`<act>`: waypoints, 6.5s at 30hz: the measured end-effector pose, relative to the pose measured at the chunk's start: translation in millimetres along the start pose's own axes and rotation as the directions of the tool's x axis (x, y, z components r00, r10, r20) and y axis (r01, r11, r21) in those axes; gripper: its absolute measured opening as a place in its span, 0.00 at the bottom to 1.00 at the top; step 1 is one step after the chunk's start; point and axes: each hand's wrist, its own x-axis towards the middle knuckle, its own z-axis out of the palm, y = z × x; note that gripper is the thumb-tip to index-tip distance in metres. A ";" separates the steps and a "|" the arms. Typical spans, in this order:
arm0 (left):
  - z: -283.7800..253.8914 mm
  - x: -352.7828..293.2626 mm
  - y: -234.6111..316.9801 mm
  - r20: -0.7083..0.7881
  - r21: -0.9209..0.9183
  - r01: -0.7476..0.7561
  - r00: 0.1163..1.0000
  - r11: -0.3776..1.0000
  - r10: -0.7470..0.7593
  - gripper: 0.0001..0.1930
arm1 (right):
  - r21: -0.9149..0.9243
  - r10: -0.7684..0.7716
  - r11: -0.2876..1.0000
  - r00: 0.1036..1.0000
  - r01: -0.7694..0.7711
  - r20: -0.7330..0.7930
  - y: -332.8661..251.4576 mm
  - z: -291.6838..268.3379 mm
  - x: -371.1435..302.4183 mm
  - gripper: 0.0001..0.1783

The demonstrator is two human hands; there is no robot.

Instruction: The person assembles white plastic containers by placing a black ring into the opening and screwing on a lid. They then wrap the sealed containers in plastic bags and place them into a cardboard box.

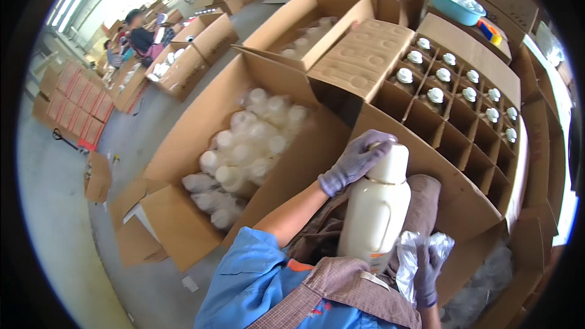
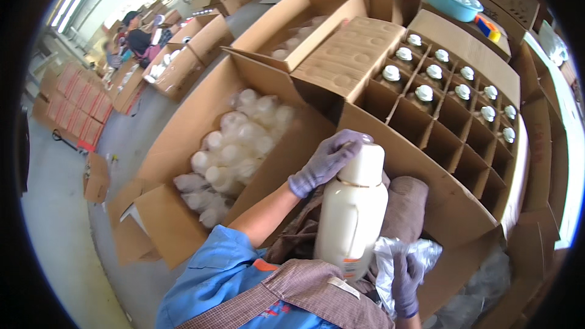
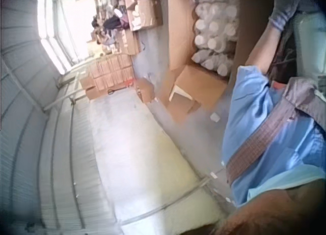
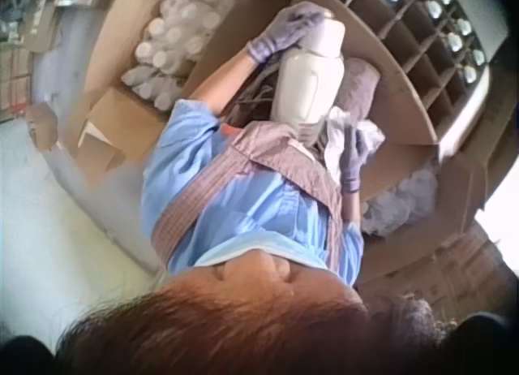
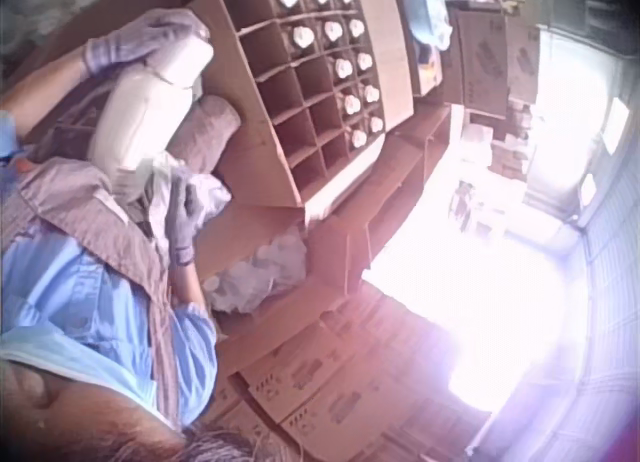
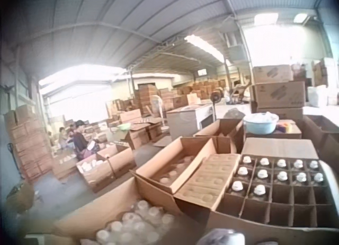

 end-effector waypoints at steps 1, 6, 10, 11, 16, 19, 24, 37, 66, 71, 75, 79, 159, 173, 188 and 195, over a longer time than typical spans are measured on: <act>14.9 13.8 1.5 0.114 -0.035 0.016 0.993 0.999 -0.012 0.18 | 0.009 -0.034 0.999 0.999 0.034 -0.006 -19.3 -11.4 26.1 0.06; 79.0 19.4 -46.9 0.161 -0.213 0.024 0.987 0.977 0.011 0.16 | 0.807 0.089 0.583 0.994 -0.097 0.055 -85.3 -37.9 225.3 0.17; 75.6 20.5 -18.3 0.263 -0.136 0.090 0.963 0.987 -0.051 0.18 | 0.960 -0.007 0.254 0.993 -0.114 0.119 -45.8 -57.4 338.1 0.18; 70.8 24.8 -17.2 0.299 -0.112 0.056 0.954 0.992 -0.021 0.21 | 0.972 -0.050 0.212 0.992 -0.102 0.115 -37.1 -53.2 360.9 0.18; 45.7 63.4 14.8 0.390 -0.037 -0.083 0.916 0.996 0.091 0.47 | 0.985 0.191 0.108 0.969 0.137 -0.156 -30.6 -11.8 438.1 0.19; 69.8 98.4 32.0 0.485 0.260 -0.210 0.873 0.943 0.060 0.57 | 0.984 0.196 0.104 0.967 0.146 -0.164 -14.0 20.7 474.3 0.21; 97.6 151.6 -7.8 0.238 -0.264 0.232 0.956 0.936 -0.169 0.09 | 0.917 0.172 0.291 0.958 -0.273 0.231 -33.7 54.2 464.6 0.32; 56.8 122.3 -36.9 0.143 -0.904 0.192 0.978 0.383 -0.154 0.15 | 0.285 0.075 0.958 0.992 -0.043 -0.101 3.0 25.4 301.5 0.10; 16.2 -79.1 0.0 0.161 0.243 -0.290 0.953 0.926 0.256 0.05 | 0.335 0.046 0.942 0.994 -0.008 -0.103 -9.1 30.0 67.0 0.05; 13.4 -103.5 -6.5 0.228 0.246 -0.156 0.969 0.957 0.099 0.06 | 0.373 0.210 0.902 0.976 -0.219 0.065 -0.1 31.6 44.8 0.07; 19.5 -108.8 20.2 0.238 0.299 -0.187 0.964 0.936 0.116 0.04 | 0.218 0.054 0.975 0.993 -0.031 -0.100 -38.4 23.6 31.8 0.11; 28.4 -128.7 34.6 0.348 0.221 -0.216 0.928 0.951 0.130 0.06 | -0.034 -0.448 0.892 0.869 0.451 -0.210 -50.9 15.6 24.3 0.17; 47.4 10.2 -35.6 0.429 0.875 -0.378 0.896 0.303 -0.119 0.33 | -0.239 0.615 -0.506 -0.152 -0.829 -0.774 450.8 -279.3 -182.8 0.21; 22.8 -10.5 -43.7 0.333 0.864 -0.276 0.940 0.421 -0.068 0.30 | -0.523 0.667 -0.420 0.139 -0.742 -0.732 250.5 -314.1 -167.7 0.22; 8.3 24.3 -46.4 0.141 0.676 -0.229 0.973 0.701 0.182 0.15 | -0.047 0.216 0.774 0.334 -0.631 -0.917 -13.3 -250.2 -204.3 0.05; 73.6 44.9 69.2 0.126 -0.125 -0.366 0.916 0.922 0.381 0.40 | 0.543 0.388 0.832 0.819 -0.114 -0.423 -20.6 -121.4 -21.3 0.13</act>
